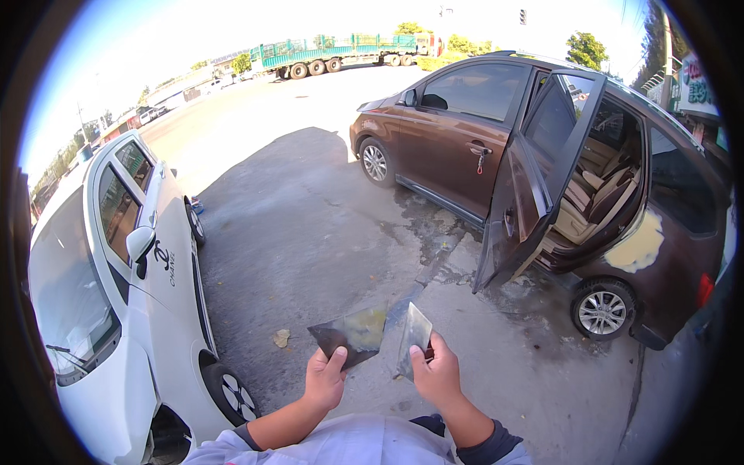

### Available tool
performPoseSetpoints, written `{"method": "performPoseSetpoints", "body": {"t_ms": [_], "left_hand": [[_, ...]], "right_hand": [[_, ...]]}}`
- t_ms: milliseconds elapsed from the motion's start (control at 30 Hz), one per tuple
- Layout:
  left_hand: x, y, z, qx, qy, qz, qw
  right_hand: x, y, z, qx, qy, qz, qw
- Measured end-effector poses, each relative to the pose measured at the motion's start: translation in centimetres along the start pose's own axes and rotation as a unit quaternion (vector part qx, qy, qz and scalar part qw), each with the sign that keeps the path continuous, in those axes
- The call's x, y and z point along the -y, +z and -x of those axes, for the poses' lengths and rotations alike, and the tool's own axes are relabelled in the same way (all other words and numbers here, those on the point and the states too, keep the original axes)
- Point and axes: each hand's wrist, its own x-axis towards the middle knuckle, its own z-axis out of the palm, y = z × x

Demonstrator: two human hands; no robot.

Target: The person retrieves sanding sheets and a small container from the ground, then repeatedly folds and unfolds the sanding sheets while standing between two parked cars. The person places the container on the roof of a white car and later holds it while continuing to handle the sanding sheets.

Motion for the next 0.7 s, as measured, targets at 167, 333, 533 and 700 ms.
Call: {"method": "performPoseSetpoints", "body": {"t_ms": [167,333,533,700], "left_hand": [[1.8,1.6,1.1,0.079,0.058,-0.175,0.98],[0.7,1.3,1.0,0.043,0.112,-0.083,0.989],[1.3,2.1,1.6,0.066,0.076,-0.1,0.99],[1.5,1.0,1.0,0.042,0.046,0.012,0.998]], "right_hand": [[1.3,2.5,-1.2,-0.032,-0.365,0.171,0.915],[1.1,1.3,-2.9,-0.11,-0.102,0.263,0.953],[-2.1,2.1,-2.9,-0.03,-0.175,0.196,0.964],[-8.5,-0.6,-4.7,-0.073,0.192,-0.205,0.957]]}}
